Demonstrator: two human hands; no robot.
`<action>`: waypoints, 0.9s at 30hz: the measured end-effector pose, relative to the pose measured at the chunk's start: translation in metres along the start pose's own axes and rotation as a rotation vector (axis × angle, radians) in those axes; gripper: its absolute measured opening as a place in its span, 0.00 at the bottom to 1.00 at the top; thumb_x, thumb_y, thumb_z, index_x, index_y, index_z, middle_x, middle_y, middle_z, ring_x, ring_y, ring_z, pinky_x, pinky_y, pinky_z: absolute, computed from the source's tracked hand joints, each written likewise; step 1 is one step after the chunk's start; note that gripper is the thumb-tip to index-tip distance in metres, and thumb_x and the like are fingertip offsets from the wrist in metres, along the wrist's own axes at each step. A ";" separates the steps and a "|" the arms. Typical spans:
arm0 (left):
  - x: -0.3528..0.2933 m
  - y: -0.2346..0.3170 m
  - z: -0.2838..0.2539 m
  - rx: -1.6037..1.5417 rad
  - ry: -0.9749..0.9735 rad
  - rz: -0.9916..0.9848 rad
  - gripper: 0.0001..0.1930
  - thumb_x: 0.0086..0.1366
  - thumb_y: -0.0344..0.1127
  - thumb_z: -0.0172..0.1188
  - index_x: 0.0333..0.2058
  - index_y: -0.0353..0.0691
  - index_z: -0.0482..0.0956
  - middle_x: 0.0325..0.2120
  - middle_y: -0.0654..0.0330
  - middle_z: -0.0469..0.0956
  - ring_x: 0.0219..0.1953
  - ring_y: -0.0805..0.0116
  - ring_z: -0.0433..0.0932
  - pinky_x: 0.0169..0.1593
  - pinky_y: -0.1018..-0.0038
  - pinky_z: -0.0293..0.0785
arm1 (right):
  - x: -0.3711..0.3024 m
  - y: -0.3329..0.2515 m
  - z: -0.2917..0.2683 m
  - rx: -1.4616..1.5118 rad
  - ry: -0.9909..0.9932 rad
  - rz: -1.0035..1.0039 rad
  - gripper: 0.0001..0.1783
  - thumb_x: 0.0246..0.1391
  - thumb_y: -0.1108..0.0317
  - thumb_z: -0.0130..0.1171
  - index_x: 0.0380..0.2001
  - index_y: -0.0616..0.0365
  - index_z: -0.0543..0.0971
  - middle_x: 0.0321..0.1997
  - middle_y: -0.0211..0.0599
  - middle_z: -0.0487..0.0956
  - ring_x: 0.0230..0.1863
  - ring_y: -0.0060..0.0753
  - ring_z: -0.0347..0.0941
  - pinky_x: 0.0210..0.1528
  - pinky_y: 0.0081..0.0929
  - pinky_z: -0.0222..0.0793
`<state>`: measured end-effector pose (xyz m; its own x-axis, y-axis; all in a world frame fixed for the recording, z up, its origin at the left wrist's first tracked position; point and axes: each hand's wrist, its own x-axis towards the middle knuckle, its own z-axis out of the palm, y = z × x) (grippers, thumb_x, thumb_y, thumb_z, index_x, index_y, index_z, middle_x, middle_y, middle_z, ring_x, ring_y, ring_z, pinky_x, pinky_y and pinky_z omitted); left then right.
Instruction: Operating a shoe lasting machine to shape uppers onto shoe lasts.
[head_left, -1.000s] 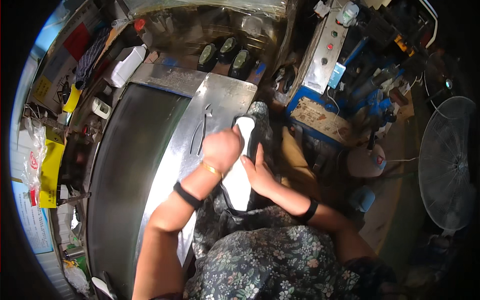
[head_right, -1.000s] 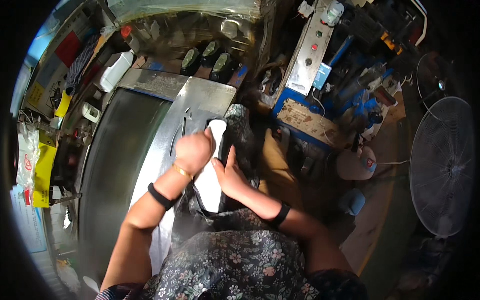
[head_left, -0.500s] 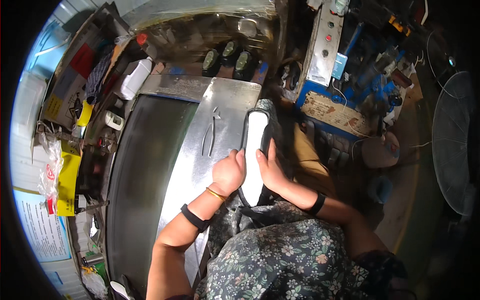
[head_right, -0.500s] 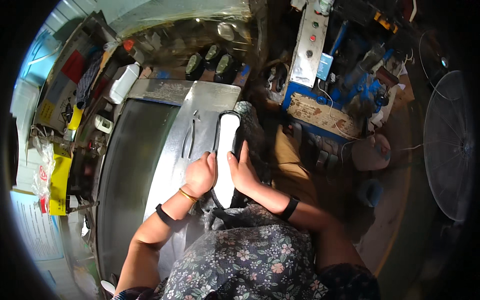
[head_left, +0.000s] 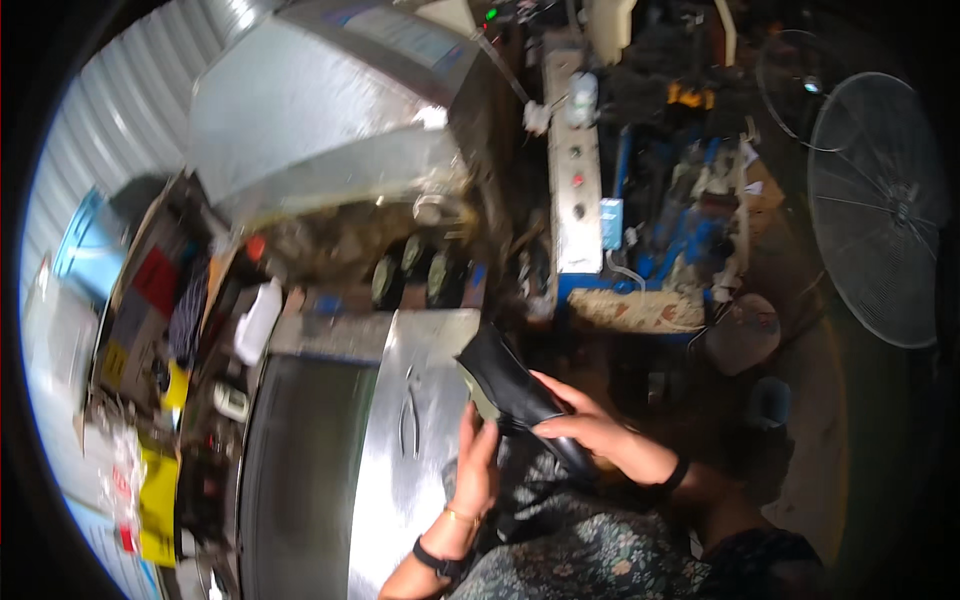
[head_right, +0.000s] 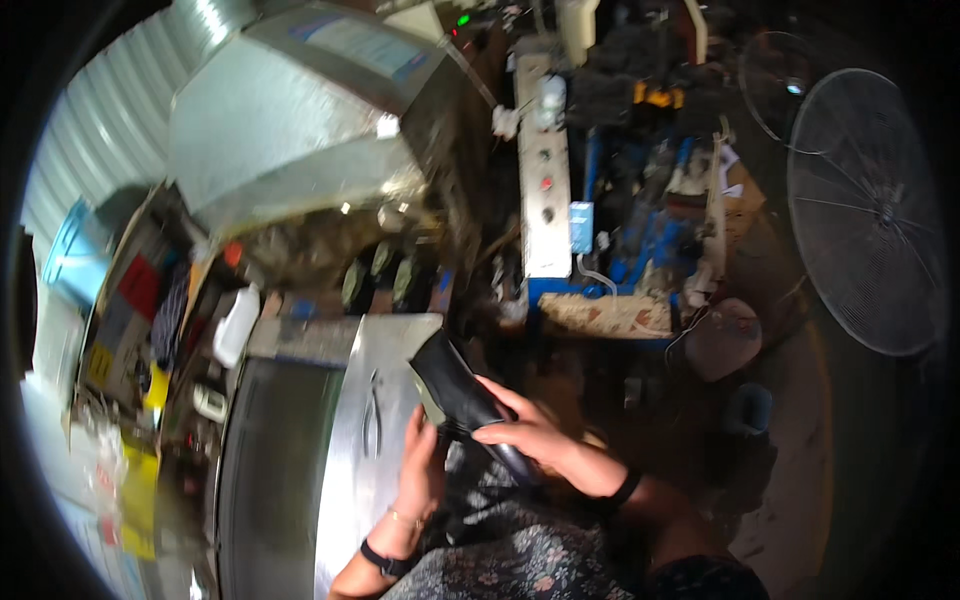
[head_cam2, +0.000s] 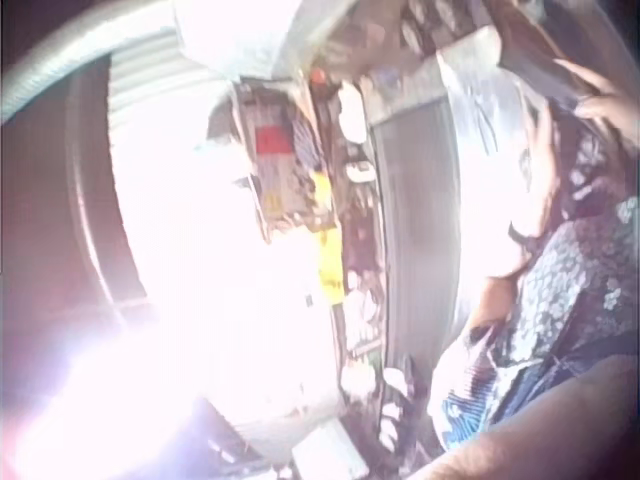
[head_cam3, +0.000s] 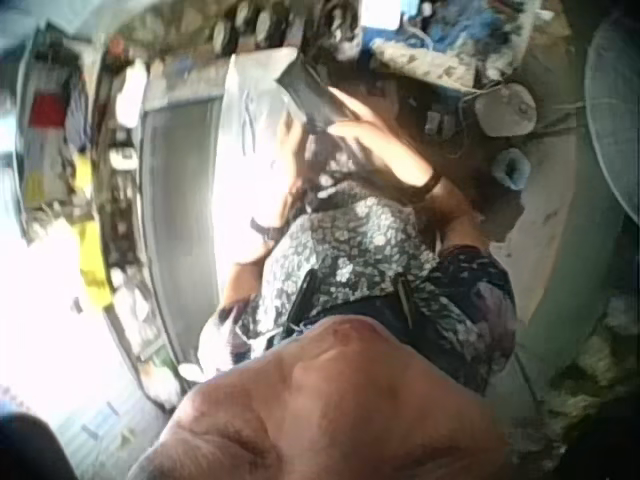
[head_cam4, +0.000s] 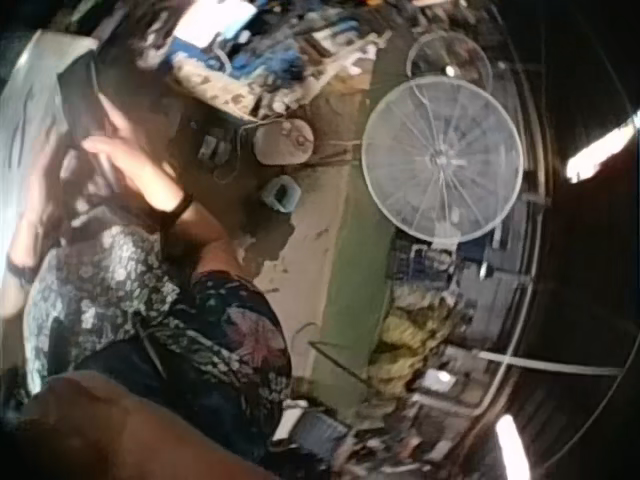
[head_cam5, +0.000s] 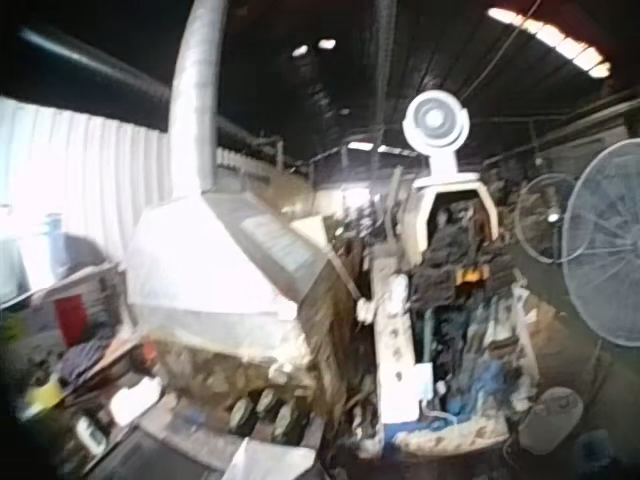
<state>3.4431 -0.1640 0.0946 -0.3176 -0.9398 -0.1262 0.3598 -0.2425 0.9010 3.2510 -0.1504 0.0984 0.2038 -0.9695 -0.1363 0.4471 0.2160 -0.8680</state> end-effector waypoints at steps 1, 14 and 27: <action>-0.002 -0.011 -0.017 0.211 -0.050 0.017 0.34 0.70 0.38 0.55 0.68 0.34 0.50 0.66 0.53 0.57 0.67 0.61 0.57 0.68 0.68 0.54 | -0.004 -0.023 -0.013 -0.033 0.026 -0.039 0.47 0.47 0.82 0.64 0.70 0.61 0.56 0.64 0.37 0.69 0.60 0.25 0.66 0.59 0.22 0.65; -0.015 -0.078 -0.071 1.449 -0.310 0.696 0.14 0.61 0.32 0.58 0.44 0.34 0.80 0.40 0.50 0.81 0.45 0.50 0.79 0.52 0.59 0.74 | 0.039 -0.311 -0.229 -1.477 1.151 -0.472 0.42 0.32 0.55 0.66 0.60 0.38 0.74 0.67 0.71 0.59 0.59 0.62 0.70 0.58 0.37 0.68; -0.005 -0.073 -0.054 1.408 -0.272 0.683 0.10 0.59 0.32 0.59 0.39 0.39 0.83 0.40 0.53 0.82 0.45 0.52 0.79 0.50 0.60 0.76 | 0.068 -0.340 -0.253 -1.674 0.983 0.006 0.46 0.31 0.51 0.66 0.63 0.33 0.71 0.61 0.48 0.70 0.59 0.50 0.71 0.58 0.38 0.70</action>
<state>3.4656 -0.1547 0.0070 -0.6399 -0.6670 0.3816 -0.5217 0.7417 0.4216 2.8924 -0.3191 0.2632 -0.5465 -0.8137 0.1981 -0.8256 0.4839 -0.2901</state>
